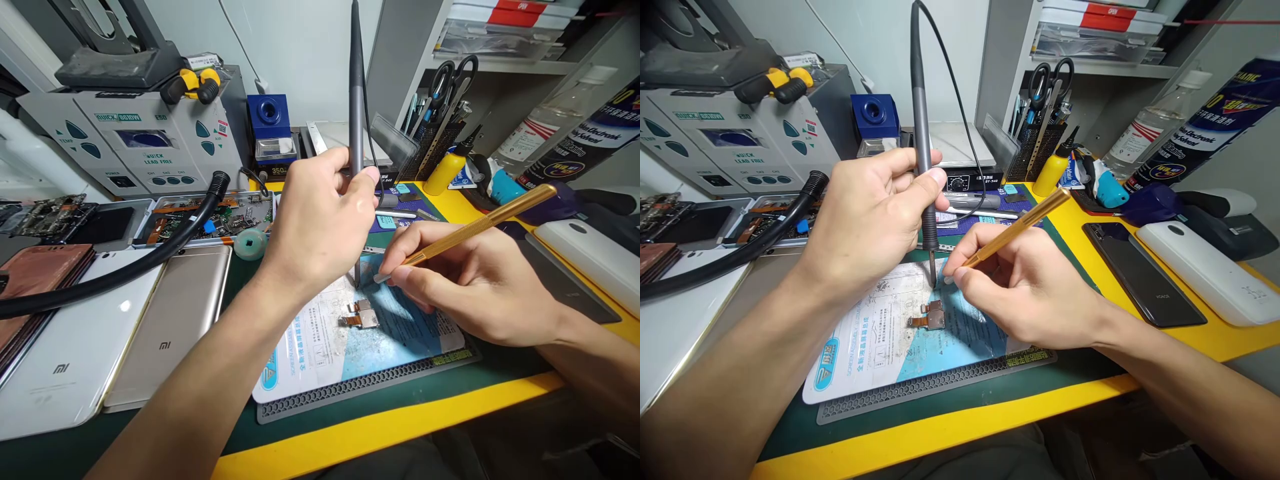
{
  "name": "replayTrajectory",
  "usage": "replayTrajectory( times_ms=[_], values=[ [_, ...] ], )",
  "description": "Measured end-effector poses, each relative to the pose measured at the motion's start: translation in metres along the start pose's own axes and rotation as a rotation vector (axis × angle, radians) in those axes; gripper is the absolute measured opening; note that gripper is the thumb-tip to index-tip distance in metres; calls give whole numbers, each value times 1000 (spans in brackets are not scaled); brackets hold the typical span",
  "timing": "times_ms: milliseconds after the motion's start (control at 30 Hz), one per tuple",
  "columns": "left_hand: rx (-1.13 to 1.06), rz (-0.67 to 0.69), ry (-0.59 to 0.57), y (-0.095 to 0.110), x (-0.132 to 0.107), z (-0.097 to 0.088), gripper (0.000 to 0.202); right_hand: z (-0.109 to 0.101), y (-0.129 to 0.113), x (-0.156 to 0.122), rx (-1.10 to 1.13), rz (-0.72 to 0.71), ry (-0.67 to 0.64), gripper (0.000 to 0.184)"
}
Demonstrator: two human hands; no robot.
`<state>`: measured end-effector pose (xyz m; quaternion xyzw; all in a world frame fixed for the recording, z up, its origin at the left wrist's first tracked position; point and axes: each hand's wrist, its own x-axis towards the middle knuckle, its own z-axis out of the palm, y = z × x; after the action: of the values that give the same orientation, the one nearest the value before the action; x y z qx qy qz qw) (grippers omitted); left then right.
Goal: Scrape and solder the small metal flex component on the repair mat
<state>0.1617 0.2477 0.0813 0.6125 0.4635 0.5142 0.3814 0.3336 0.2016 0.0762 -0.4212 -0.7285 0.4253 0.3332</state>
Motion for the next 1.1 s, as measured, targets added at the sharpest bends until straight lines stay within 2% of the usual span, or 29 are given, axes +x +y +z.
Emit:
replayTrajectory(
  times_ms=[367, 600, 800, 1100],
  values=[
    [13, 15, -8, 0, 0, -1, 20, -1, 0, 1, -13, 7, 0, 9],
    [22, 15, 1, -3, 1, -1, 18, -6, 1, 1, 91, 80, 10, 15],
    [101, 77, 7, -1, 1, -1, 15, -2, 1, 2, 103, 61, 55, 10],
    [61, 119, 6, -5, 2, 0, 14, -1, 0, -1, -23, 3, 60, 13]
  ],
)
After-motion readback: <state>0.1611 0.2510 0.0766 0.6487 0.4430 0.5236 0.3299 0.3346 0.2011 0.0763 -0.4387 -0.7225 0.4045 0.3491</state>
